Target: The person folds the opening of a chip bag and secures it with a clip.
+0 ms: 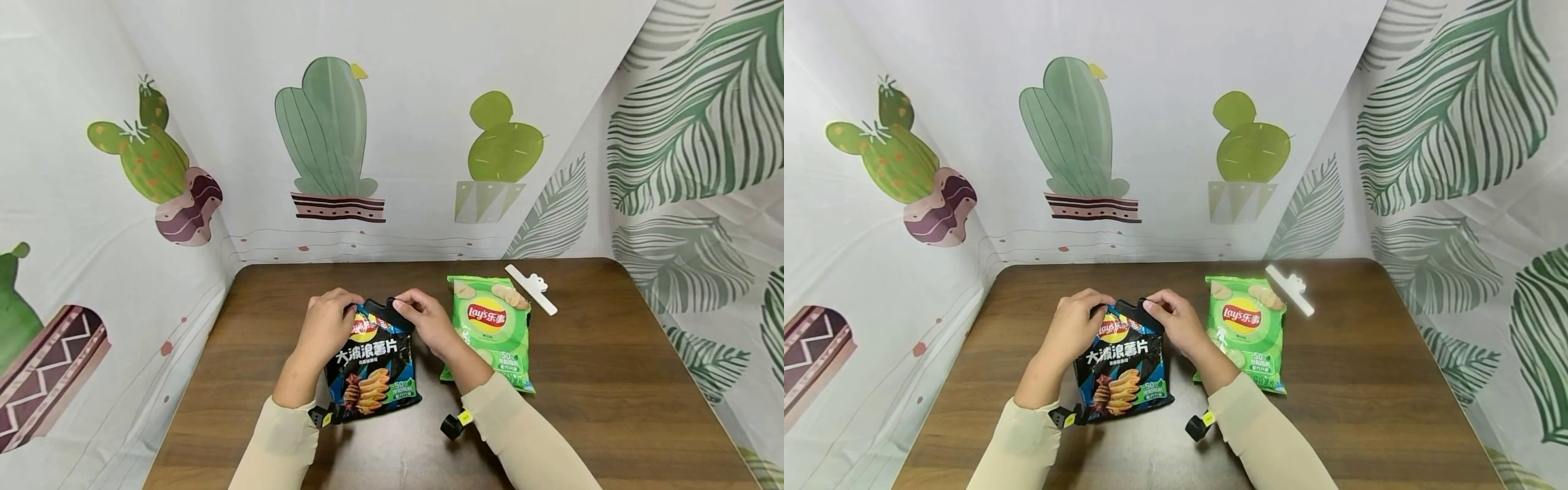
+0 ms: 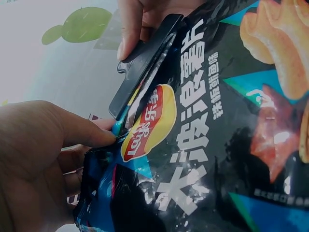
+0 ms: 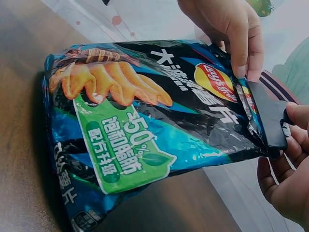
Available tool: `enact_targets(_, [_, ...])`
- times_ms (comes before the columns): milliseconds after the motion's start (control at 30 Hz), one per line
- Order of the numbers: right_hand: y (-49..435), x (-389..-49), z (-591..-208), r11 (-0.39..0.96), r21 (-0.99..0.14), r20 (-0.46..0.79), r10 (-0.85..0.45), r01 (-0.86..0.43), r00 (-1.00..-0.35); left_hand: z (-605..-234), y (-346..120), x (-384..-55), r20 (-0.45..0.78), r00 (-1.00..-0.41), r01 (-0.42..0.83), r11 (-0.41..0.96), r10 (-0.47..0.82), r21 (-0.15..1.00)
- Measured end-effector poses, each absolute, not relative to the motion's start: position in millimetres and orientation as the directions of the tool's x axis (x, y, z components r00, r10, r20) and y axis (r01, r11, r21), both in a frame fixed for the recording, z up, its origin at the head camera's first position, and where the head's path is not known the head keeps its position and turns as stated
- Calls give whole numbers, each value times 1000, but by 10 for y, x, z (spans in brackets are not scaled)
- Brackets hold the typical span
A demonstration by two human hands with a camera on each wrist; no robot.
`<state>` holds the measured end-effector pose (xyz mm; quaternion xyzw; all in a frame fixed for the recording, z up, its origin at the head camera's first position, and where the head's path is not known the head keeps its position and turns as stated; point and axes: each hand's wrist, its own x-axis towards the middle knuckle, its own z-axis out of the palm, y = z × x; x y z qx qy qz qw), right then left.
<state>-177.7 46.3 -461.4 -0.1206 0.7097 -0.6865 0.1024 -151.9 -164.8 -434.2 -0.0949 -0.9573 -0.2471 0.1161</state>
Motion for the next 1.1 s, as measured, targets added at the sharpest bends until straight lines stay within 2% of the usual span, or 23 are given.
enact_targets(767, [419, -1755, -4642, -4, -1000, -14, -343, 16, -939, -4356, -1646, -1533, 293, -948, 262, 825, 123, 501])
enact_targets(1100, [422, -1773, -4629, 3, -1000, -4, -341, 3, -940, -4348, -1651, -1537, 247, -962, 237, 814, 119, 530])
